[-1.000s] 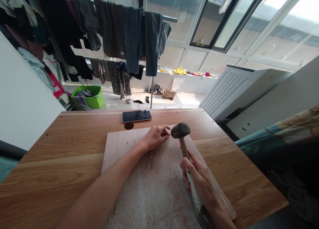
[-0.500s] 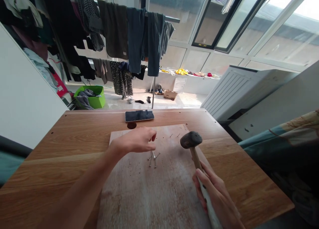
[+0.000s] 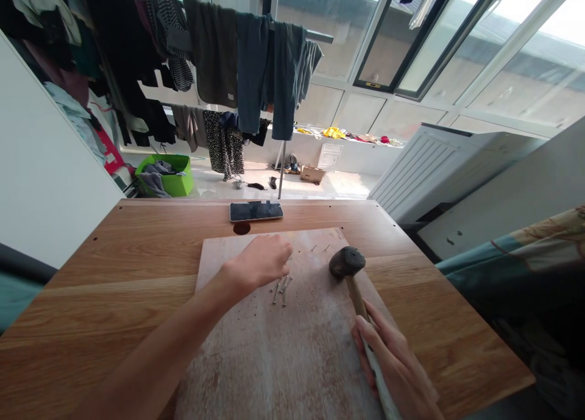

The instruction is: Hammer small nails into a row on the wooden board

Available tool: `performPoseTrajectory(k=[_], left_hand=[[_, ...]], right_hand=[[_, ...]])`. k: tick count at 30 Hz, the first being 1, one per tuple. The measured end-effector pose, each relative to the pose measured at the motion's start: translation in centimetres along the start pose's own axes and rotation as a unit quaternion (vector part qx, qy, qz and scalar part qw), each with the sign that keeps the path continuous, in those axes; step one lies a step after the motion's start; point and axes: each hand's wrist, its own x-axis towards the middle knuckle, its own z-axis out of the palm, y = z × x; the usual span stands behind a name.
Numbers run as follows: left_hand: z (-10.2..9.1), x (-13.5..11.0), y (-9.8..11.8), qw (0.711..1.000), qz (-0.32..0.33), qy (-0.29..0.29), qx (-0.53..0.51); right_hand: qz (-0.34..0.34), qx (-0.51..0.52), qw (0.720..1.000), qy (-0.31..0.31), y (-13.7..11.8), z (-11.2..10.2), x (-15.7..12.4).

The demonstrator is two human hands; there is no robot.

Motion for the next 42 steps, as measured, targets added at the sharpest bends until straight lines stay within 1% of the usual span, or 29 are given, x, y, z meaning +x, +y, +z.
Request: performPoseTrajectory(k=[3, 6, 8, 11, 15, 17, 21, 25, 31, 36, 42], left_hand=[[0.9, 1.4, -0.5, 0.99, 0.002, 0.067, -0.126], [2.5, 2.8, -1.0, 0.952, -0.023, 0.093, -0.292], [3.6, 3.3, -1.3, 0.935, -0.041, 0.103, -0.338], [5.0, 3.2, -1.6, 0.938, -0.028, 0.124, -0.322], [5.7, 2.8, -1.6, 0.949, 0.011, 0.121, -0.291], [5.8, 2.8, -1.7, 0.951, 0.02, 0.125, -0.281], [5.9, 2.8, -1.8, 0.953, 0.033, 0.134, -0.269], [5.8, 2.7, -1.7, 0.958, 0.029, 0.131, -0.252], [5.6, 2.6, -1.5, 0.962, 0.026, 0.138, -0.233], [5.8, 2.7, -1.7, 0.961, 0.021, 0.138, -0.238], [5.8, 2.8, -1.6, 0.961, 0.012, 0.141, -0.237]], right_hand=[[0.016, -0.019, 1.0, -0.008, -0.1, 0.0, -0.1], [0.008, -0.019, 1.0, -0.021, -0.1, -0.1, -0.2], [0.004, -0.022, 0.999, -0.032, -0.1, -0.2, -0.2], [0.006, -0.019, 0.999, -0.031, -0.1, -0.2, -0.2], [0.013, -0.009, 1.0, -0.021, -0.2, 0.0, -0.3], [0.009, -0.005, 1.0, -0.012, -0.3, 0.0, -0.4], [0.005, -0.008, 0.999, -0.031, -0.2, -0.2, -0.3], [0.012, -0.006, 0.999, -0.035, -0.3, -0.2, -0.3], [-0.012, -0.007, 1.0, 0.012, -1.2, 0.7, -1.0], [-0.022, -0.003, 1.0, 0.018, -1.2, 0.7, -0.9], [-0.016, 0.003, 1.0, 0.012, -0.7, 0.6, -0.7]])
